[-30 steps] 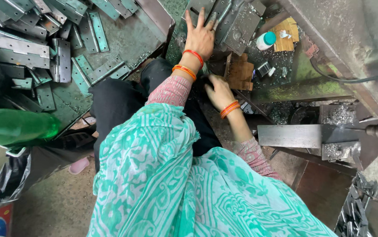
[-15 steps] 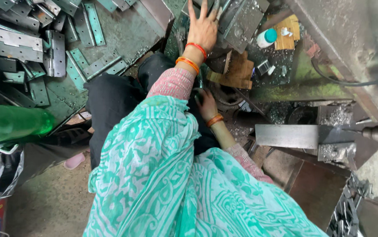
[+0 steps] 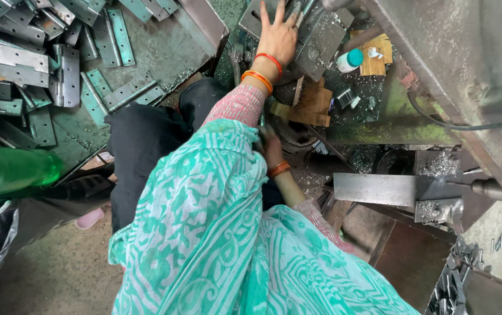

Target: The person repeatedly picks up metal brackets from a pile, places them under a drill press, and operates the machine to drill holes. After each cycle, the person removes the bracket and places it back on the pile. The process is repeated continuously throughout the clip.

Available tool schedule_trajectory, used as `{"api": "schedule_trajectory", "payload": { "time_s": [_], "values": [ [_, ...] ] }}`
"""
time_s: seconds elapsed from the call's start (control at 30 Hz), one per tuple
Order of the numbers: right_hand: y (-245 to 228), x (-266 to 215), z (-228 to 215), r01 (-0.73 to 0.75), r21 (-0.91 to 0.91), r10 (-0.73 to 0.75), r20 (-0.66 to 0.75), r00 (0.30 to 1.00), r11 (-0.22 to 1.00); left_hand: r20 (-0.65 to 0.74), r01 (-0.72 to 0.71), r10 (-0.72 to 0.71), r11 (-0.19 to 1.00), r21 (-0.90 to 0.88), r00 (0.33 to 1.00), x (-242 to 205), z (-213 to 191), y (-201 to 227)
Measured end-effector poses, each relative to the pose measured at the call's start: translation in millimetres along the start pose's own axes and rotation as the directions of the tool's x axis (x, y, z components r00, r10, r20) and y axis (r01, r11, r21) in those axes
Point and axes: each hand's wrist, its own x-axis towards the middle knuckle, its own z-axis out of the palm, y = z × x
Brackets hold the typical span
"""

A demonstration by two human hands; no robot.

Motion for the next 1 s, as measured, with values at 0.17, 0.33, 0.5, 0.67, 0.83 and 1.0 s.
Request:
{"api": "schedule_trajectory", "payload": {
  "time_s": [0.17, 0.33, 0.5, 0.67, 0.83, 1.0],
  "values": [
    [1.5, 7.2, -7.4, -0.027, 0.052, 0.025, 0.042, 0.999, 0.998, 0.076, -0.005, 0.007, 1.0, -0.016, 0.997, -18.7, -11.3, -3.5],
    [-44.7, 54.1, -84.4, -0.052, 0.001, 0.05, 0.182, 0.982, 0.999, 0.108, -0.027, 0.019, 0.997, 0.074, 0.994, -20.2, -19.3, -9.0],
    [-43.0, 74.7, -113.4, -0.096, -0.017, 0.097, 0.176, 0.98, 0.995, 0.129, 0.007, -0.018, 0.996, 0.085, 0.991, 11.0, -16.7, -6.6],
    [2.6, 8.5, -10.4, 0.047, 0.066, -0.047, -0.006, 0.999, 0.997, 0.122, 0.014, -0.017, 1.0, 0.023, 0.992, 18.3, -3.6, -7.8],
    [55.4, -10.3, 40.5, -0.016, 0.121, 0.009, 0.052, 0.999, 0.992, 0.212, 0.007, 0.003, 0.999, -0.045, 0.977, 24.7, 15.3, -15.2],
    [26.4, 19.0, -1.0, -0.008, 0.078, 0.003, 0.063, 0.998, 0.997, -0.012, -0.004, 0.005, 0.996, 0.084, 1.0, 33.1, 9.3, -11.7]
  ]
}}
